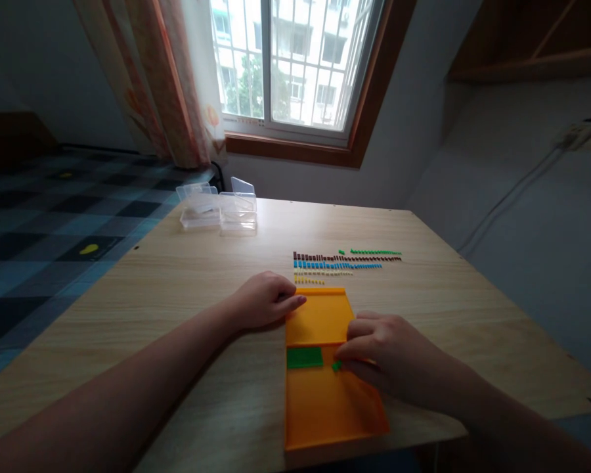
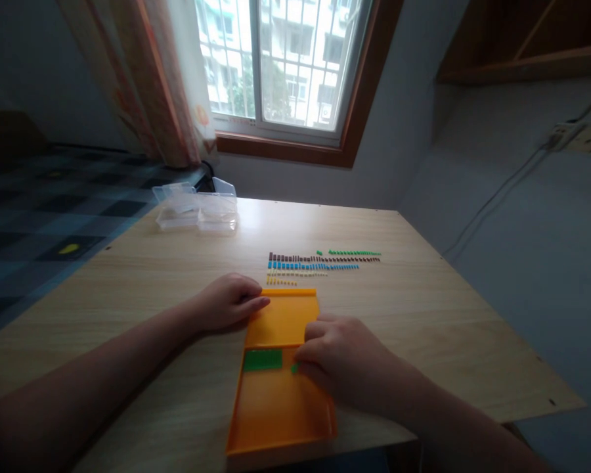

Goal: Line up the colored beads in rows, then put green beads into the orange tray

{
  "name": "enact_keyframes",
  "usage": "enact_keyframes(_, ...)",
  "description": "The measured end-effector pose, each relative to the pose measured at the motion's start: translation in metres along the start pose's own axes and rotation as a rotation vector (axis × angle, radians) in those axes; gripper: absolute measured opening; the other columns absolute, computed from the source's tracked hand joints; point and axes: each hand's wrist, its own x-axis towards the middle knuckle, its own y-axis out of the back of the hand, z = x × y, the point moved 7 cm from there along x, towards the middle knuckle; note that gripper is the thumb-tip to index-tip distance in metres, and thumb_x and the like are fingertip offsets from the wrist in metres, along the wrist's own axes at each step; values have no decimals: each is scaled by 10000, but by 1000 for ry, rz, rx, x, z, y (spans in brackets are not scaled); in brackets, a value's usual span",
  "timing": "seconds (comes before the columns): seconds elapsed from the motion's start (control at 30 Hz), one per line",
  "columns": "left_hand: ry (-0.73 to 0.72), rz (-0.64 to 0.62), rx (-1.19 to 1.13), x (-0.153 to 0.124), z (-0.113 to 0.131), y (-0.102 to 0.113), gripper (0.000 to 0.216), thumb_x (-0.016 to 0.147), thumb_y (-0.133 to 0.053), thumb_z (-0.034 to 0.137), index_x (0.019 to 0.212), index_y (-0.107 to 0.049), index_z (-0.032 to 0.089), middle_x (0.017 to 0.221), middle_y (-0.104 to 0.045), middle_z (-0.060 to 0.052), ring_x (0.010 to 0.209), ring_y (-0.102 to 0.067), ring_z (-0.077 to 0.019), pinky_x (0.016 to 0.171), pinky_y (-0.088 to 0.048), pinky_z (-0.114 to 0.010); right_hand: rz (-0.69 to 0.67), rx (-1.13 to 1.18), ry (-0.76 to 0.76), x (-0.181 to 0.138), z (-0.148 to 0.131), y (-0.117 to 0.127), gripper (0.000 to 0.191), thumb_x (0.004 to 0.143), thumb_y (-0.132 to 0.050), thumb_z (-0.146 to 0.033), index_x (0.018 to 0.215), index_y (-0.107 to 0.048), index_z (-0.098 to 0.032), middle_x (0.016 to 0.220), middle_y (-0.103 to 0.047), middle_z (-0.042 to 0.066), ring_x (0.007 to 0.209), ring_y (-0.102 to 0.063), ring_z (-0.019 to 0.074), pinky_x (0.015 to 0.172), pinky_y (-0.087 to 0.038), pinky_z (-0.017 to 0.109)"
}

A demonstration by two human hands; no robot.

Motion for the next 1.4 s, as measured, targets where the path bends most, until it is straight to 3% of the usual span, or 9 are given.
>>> enact_keyframes(0.23,8,-3,19,1,0,0,470,933,-488,423,537,-423,178,526,-440,24,520,-340,-104,531,-249,-271,-96,12,137,-2,0,-7,209,955,-563,-180,982,-757,-252,830,-658,20,740,-555,143,675,-377,276)
enact_keyframes(0.43,-2,-17,35,1,0,-1,466,935,-490,416,539,-437,177,535,-462,19,527,-351,-108,542,-248,-275,-56,-49,101,4,-2,-11,254,1004,-493,-216,952,-741,-231,810,-640,21,702,-521,141,653,-340,290)
enact_keyframes(0.67,7,-15,46,0,2,-1,469,934,-491,424,537,-439,179,537,-473,14,531,-359,-111,547,-256,-274,-26,-60,62,2,-1,-11,298,1044,-420,-265,1087,-715,-252,826,-629,17,695,-499,146,640,-314,292)
enact_keyframes(0.87,2,-3,40,0,2,-1,460,930,-506,412,538,-453,176,534,-473,15,522,-360,-109,538,-245,-273,-35,-64,62,2,1,-13,266,1028,-451,-247,1011,-717,-241,815,-622,11,686,-486,139,635,-295,294)
enact_keyframes(1.4,-12,-10,49,-1,2,-2,460,936,-500,413,547,-448,173,533,-474,15,524,-355,-106,539,-231,-276,2,-11,96,0,2,-6,249,995,-490,-219,1037,-735,-240,807,-636,10,686,-500,134,651,-318,290)
